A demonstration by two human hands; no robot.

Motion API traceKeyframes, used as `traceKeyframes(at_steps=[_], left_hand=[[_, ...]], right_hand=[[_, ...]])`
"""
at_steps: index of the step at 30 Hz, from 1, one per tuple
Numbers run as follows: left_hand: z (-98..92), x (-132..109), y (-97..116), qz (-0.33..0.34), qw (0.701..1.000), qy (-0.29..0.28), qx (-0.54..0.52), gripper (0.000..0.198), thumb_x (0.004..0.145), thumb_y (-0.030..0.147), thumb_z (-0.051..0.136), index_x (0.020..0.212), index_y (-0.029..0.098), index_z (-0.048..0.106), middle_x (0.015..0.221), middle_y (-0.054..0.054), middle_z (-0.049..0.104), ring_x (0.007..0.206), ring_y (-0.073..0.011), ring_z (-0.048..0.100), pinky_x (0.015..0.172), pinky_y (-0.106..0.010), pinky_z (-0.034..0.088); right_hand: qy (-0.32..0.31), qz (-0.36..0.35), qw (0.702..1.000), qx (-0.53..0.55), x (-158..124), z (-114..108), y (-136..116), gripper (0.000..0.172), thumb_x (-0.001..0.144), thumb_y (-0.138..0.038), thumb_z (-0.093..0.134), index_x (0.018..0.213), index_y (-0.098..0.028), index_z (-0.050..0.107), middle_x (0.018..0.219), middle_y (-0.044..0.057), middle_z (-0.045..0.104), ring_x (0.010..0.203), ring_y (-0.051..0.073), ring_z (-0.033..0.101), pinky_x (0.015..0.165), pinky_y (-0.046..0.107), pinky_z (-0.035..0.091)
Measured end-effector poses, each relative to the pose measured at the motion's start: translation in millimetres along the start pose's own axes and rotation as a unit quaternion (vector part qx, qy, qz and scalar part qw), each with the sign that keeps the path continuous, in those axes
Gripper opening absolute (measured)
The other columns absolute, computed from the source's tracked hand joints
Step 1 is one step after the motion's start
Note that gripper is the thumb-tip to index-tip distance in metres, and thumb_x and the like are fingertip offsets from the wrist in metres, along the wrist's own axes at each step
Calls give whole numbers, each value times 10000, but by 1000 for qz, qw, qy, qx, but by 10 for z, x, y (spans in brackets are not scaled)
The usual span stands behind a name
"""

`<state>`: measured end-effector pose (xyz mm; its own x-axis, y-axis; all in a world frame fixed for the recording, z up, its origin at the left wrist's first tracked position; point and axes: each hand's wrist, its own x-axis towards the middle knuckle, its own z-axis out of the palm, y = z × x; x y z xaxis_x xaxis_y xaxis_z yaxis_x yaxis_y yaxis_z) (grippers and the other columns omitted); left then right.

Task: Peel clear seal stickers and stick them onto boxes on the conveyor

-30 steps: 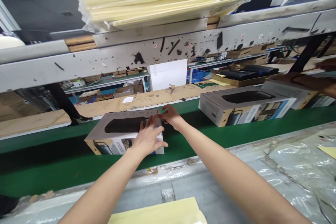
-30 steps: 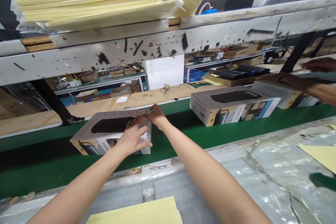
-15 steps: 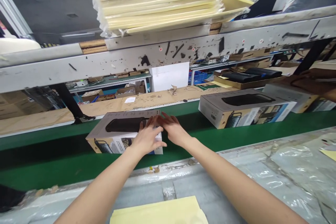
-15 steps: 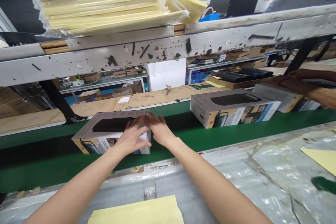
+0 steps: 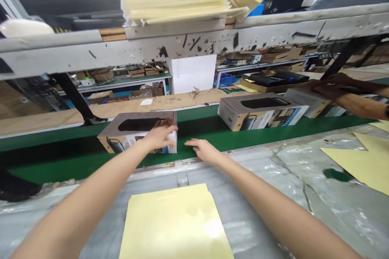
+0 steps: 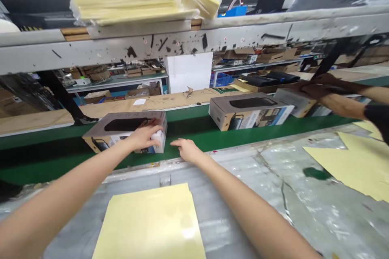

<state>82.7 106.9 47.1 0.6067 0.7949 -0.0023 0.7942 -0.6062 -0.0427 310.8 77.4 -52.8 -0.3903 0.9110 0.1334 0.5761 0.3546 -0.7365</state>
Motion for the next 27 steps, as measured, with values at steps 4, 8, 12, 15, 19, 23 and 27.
traceKeyframes(at_steps=[4,8,12,15,19,23,27], left_hand=[[-29,118,-25,-21,1000,-3,-15,538,858,349,777,1342,247,565,1577,-131,468,1492,-358,370,1234,-609,224],[-12,321,16,-83,996,29,-18,556,853,222,750,1367,202,537,1509,-193,498,1469,-401,363,1190,-739,155],[75,300,307,-110,991,82,5,682,845,-7,571,1490,164,430,1556,-252,390,1540,-415,207,1190,-749,-27],[206,-74,623,-63,995,73,-4,588,896,11,491,1448,214,485,1538,-160,444,1494,-307,346,1264,-584,147],[462,-902,893,-15,988,-6,-152,362,965,229,564,1327,232,592,1470,-106,532,1382,-277,498,1174,-439,405],[745,-1467,954,-43,969,-53,-239,364,1027,297,508,1384,255,565,1587,-102,447,1500,-290,373,1242,-489,331],[906,-1546,960,-18,970,-6,-243,334,1061,288,424,1350,250,588,1521,-96,531,1496,-260,384,1290,-516,230]], right_hand=[[49,13,998,29,-608,50,4,401,932,-149,498,1265,-196,717,1323,86,706,1281,280,641,1144,485,479],[90,-9,995,42,-1002,166,-60,360,975,-205,473,1248,-192,708,1312,99,706,1272,262,633,1137,472,476],[57,-77,995,36,-1129,248,-189,269,967,-182,554,1177,-200,721,1168,85,738,1143,242,649,1057,424,501],[-40,-148,988,-22,-1183,281,-286,188,971,-166,593,1091,-201,734,1008,69,722,1005,228,633,897,365,529],[-94,-195,974,-72,-1242,354,-326,181,988,-147,569,1056,-191,732,953,60,676,970,213,610,829,323,522],[-93,-226,966,-85,-1226,472,-319,258,948,-35,554,1069,-184,726,923,51,642,921,193,611,764,281,517],[-85,-234,963,-99,-1179,560,-358,274,953,-25,507,1036,-189,711,906,49,624,893,192,599,734,279,503]])
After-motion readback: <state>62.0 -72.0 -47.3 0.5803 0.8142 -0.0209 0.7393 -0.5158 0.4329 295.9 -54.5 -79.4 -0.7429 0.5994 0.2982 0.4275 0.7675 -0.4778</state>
